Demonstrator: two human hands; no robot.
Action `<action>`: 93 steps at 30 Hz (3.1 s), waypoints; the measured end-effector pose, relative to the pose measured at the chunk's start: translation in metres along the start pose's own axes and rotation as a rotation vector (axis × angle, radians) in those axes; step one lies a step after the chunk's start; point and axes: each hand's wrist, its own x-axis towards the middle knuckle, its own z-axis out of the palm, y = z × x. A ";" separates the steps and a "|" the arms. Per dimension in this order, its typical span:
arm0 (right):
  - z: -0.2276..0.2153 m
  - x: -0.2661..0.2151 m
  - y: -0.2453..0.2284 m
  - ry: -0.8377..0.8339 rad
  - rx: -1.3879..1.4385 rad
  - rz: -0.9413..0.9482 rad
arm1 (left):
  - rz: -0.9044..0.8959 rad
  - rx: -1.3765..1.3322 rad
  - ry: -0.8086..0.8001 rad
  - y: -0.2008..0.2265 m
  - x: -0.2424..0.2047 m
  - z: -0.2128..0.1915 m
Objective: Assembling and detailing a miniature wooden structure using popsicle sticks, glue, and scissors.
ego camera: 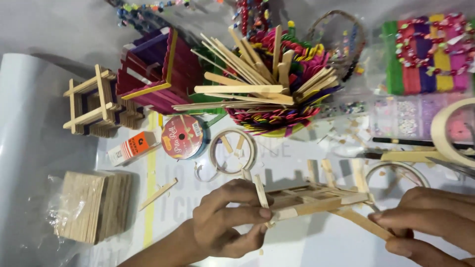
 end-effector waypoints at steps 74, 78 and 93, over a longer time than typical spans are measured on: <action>-0.012 0.053 -0.051 -0.002 -0.293 -0.117 | -0.243 0.112 0.208 -0.028 -0.056 0.008; -0.007 0.057 -0.057 0.062 -0.216 -0.097 | -0.244 0.099 0.139 -0.030 -0.061 0.002; -0.003 0.050 -0.046 0.024 -0.199 -0.084 | -0.141 0.125 0.183 -0.035 -0.047 0.003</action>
